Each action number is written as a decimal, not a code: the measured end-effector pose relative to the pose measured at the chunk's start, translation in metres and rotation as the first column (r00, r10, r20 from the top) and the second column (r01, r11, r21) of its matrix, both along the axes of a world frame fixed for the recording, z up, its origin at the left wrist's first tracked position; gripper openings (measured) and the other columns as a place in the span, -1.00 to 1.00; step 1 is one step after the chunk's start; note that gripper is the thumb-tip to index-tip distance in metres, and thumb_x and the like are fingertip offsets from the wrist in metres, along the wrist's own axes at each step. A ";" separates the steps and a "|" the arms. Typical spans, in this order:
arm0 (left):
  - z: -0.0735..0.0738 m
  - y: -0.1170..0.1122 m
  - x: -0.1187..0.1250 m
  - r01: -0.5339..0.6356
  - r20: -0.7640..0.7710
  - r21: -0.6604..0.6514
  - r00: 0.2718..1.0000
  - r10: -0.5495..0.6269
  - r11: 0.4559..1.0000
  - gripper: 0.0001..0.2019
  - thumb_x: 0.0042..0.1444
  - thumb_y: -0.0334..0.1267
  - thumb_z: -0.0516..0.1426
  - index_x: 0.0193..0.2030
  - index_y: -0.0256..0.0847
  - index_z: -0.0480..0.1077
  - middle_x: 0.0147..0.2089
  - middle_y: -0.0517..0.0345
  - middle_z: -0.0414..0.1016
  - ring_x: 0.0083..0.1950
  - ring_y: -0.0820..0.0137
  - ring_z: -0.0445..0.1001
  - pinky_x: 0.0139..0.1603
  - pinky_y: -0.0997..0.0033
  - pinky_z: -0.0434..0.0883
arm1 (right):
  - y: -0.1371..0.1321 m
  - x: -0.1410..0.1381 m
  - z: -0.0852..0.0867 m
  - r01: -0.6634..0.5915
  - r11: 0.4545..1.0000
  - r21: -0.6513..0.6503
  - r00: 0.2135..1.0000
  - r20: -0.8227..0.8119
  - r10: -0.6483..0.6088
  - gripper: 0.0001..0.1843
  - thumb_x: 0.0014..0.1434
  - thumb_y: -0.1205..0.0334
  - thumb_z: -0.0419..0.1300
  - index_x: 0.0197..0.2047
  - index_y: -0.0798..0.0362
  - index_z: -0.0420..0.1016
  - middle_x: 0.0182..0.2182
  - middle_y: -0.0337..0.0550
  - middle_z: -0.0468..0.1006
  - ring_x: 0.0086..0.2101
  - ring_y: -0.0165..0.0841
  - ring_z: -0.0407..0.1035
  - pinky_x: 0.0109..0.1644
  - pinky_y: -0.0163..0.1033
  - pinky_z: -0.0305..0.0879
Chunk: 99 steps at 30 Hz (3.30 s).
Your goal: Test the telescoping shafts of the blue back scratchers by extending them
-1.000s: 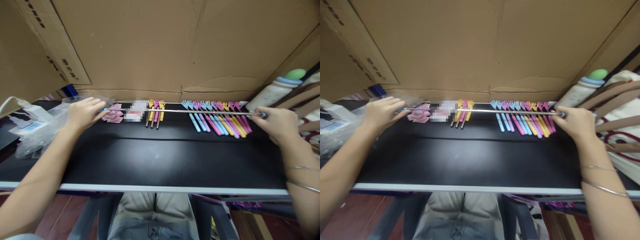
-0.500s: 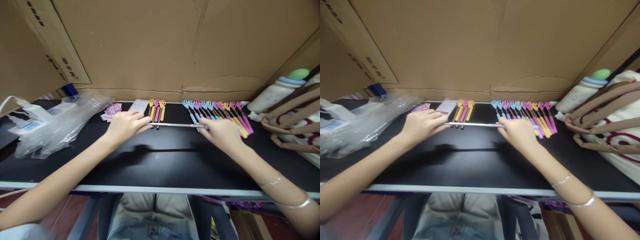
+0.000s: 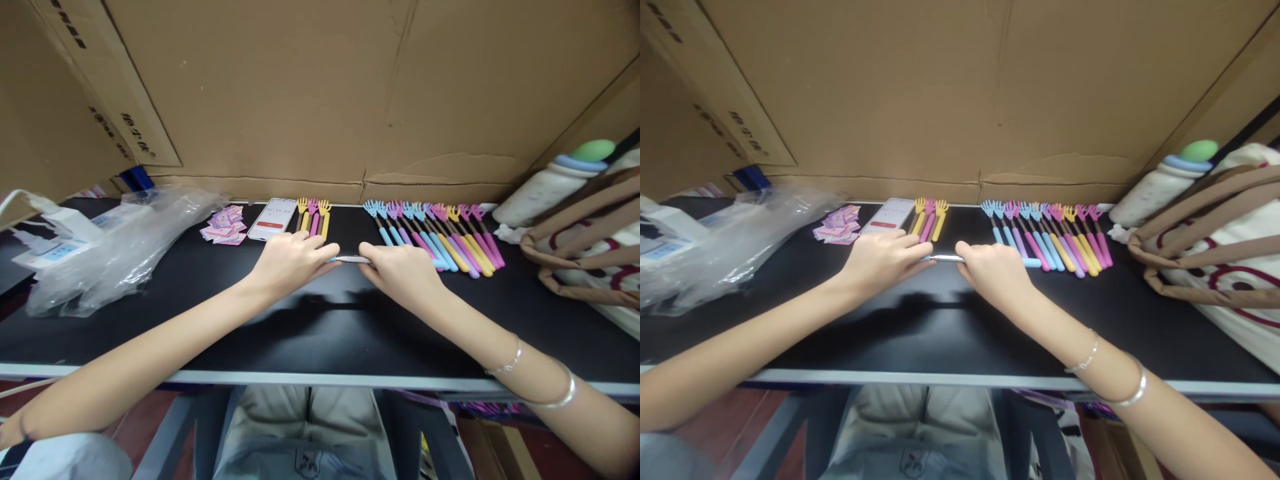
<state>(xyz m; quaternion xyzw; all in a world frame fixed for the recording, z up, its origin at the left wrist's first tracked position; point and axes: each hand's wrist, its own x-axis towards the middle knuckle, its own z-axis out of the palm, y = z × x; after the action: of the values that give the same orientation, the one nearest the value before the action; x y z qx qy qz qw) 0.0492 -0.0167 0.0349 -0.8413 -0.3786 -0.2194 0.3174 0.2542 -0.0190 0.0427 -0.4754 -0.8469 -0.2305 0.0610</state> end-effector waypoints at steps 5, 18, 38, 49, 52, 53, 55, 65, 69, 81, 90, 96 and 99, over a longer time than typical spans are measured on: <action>0.008 0.005 -0.022 -0.015 -0.089 0.039 0.996 0.018 0.999 -0.69 0.26 -0.04 -0.05 -0.34 -0.13 0.38 -0.47 0.18 0.43 -0.43 0.41 0.40 -0.54 0.39 -0.02 | 0.005 0.031 0.000 0.014 0.994 0.110 1.000 -0.015 -0.013 -0.66 0.25 0.14 -0.12 -0.38 -0.03 0.42 -0.58 -0.18 0.52 -0.57 -0.38 0.33 -0.51 -0.30 -0.26; 0.028 0.020 -0.155 -0.332 -0.287 0.081 0.895 0.341 0.940 -0.56 0.29 0.05 -0.18 -0.39 -0.16 0.33 -0.44 0.20 0.39 -0.37 0.43 0.31 -0.49 0.46 0.00 | 0.046 0.197 0.005 0.271 0.902 0.336 0.952 0.049 -0.304 -0.59 0.16 -0.01 -0.07 -0.53 0.06 0.35 -0.61 -0.12 0.49 -0.58 -0.41 0.24 -0.55 -0.36 -0.23; 0.008 0.032 -0.195 -0.435 -0.268 0.017 0.866 0.423 0.900 -0.57 0.30 0.01 -0.21 -0.31 -0.16 0.36 -0.32 0.17 0.44 -0.28 0.40 0.35 -0.47 0.50 -0.01 | 0.052 0.237 -0.007 0.455 0.855 0.250 0.868 0.091 -0.489 -0.65 0.18 0.03 -0.06 -0.29 0.04 0.45 -0.40 -0.04 0.58 -0.42 -0.28 0.40 -0.52 -0.32 -0.13; 0.015 0.034 -0.195 -0.414 -0.286 0.070 0.863 0.416 0.907 -0.58 0.30 0.00 -0.19 -0.35 -0.17 0.35 -0.38 0.16 0.41 -0.26 0.39 0.33 -0.46 0.46 0.00 | 0.061 0.227 0.006 0.436 0.864 0.253 0.875 0.106 -0.473 -0.61 0.15 -0.02 -0.12 -0.38 0.04 0.40 -0.54 -0.06 0.49 -0.56 -0.32 0.27 -0.55 -0.33 -0.17; 0.023 0.036 -0.196 -0.411 -0.276 0.124 0.860 0.429 0.903 -0.59 0.30 -0.03 -0.18 -0.39 -0.18 0.31 -0.41 0.15 0.38 -0.25 0.38 0.30 -0.43 0.45 0.03 | 0.067 0.227 0.011 0.450 0.854 0.261 0.873 0.071 -0.482 -0.63 0.14 -0.03 -0.09 -0.36 0.04 0.39 -0.55 -0.07 0.47 -0.58 -0.34 0.21 -0.54 -0.32 -0.19; 0.025 0.038 -0.195 -0.410 -0.273 0.123 0.861 0.428 0.904 -0.59 0.30 -0.03 -0.18 -0.40 -0.18 0.30 -0.42 0.15 0.38 -0.24 0.37 0.29 -0.42 0.45 0.04 | 0.069 0.227 0.012 0.452 0.854 0.257 0.874 0.063 -0.481 -0.64 0.13 -0.02 -0.08 -0.35 0.04 0.40 -0.55 -0.08 0.47 -0.58 -0.34 0.20 -0.54 -0.32 -0.19; 0.027 0.041 -0.193 -0.401 -0.267 0.090 0.872 0.410 0.912 -0.61 0.30 -0.04 -0.17 -0.40 -0.18 0.29 -0.41 0.15 0.37 -0.23 0.37 0.27 -0.41 0.46 0.04 | 0.072 0.227 0.013 0.453 0.856 0.250 0.876 0.051 -0.479 -0.67 0.12 0.00 -0.04 -0.31 0.03 0.41 -0.52 -0.07 0.48 -0.57 -0.34 0.19 -0.53 -0.32 -0.18; 0.013 0.039 -0.182 -0.384 -0.286 0.029 0.881 0.376 0.923 -0.64 0.29 -0.04 -0.16 -0.33 -0.16 0.31 -0.39 0.14 0.40 -0.26 0.37 0.30 -0.41 0.44 0.07 | 0.062 0.232 -0.001 0.479 0.838 0.263 0.870 -0.014 -0.493 -0.61 0.14 -0.06 -0.09 -0.42 0.03 0.36 -0.59 -0.06 0.42 -0.56 -0.34 0.20 -0.51 -0.32 -0.18; 0.013 0.033 -0.179 -0.393 -0.221 -0.017 0.898 0.380 0.919 -0.64 0.27 -0.03 -0.15 -0.36 -0.16 0.32 -0.40 0.13 0.40 -0.28 0.36 0.31 -0.42 0.44 0.06 | 0.059 0.234 0.000 0.517 0.812 0.271 0.848 -0.036 -0.528 -0.61 0.13 -0.08 -0.11 -0.45 0.02 0.32 -0.63 -0.08 0.37 -0.58 -0.34 0.18 -0.53 -0.33 -0.17; 0.013 0.033 -0.186 -0.404 -0.160 -0.022 0.904 0.395 0.915 -0.64 0.28 -0.01 -0.15 -0.31 -0.17 0.31 -0.33 0.10 0.39 -0.21 0.35 0.31 -0.41 0.45 0.07 | 0.055 0.224 0.006 0.519 0.813 0.263 0.855 -0.154 -0.496 -0.63 0.08 -0.10 -0.03 -0.54 0.01 0.23 -0.69 -0.15 0.26 -0.60 -0.37 0.11 -0.52 -0.33 -0.20; 0.010 0.034 -0.186 -0.396 -0.184 -0.029 0.905 0.384 0.918 -0.63 0.29 -0.01 -0.18 -0.28 -0.15 0.31 -0.35 0.12 0.39 -0.20 0.35 0.30 -0.41 0.46 0.08 | 0.057 0.229 0.003 0.511 0.809 0.289 0.858 -0.222 -0.463 -0.58 0.07 -0.15 -0.04 -0.55 0.01 0.28 -0.74 -0.18 0.18 -0.62 -0.39 0.05 -0.53 -0.35 -0.20; 0.011 0.033 -0.183 -0.391 -0.214 0.001 0.899 0.382 0.921 -0.63 0.31 -0.02 -0.19 -0.29 -0.16 0.31 -0.36 0.14 0.40 -0.20 0.36 0.30 -0.40 0.46 0.09 | 0.056 0.229 0.002 0.541 0.793 0.281 0.841 -0.168 -0.514 -0.57 0.12 -0.13 -0.06 -0.48 0.03 0.36 -0.70 -0.15 0.26 -0.61 -0.38 0.09 -0.51 -0.33 -0.19; 0.010 0.032 -0.182 -0.392 -0.224 0.009 0.896 0.384 0.920 -0.63 0.31 -0.02 -0.19 -0.29 -0.15 0.31 -0.37 0.16 0.40 -0.21 0.37 0.31 -0.41 0.47 0.08 | 0.056 0.227 0.001 0.560 0.779 0.284 0.826 -0.122 -0.550 -0.57 0.15 -0.09 -0.09 -0.44 0.03 0.39 -0.70 -0.14 0.26 -0.62 -0.37 0.06 -0.50 -0.32 -0.23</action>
<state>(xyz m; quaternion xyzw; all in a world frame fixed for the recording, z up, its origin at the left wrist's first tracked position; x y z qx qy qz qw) -0.1324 0.0151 0.0453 -0.7738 -0.5047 -0.0496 0.3795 0.4814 0.0370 0.0441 -0.6915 -0.6218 -0.3594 0.0774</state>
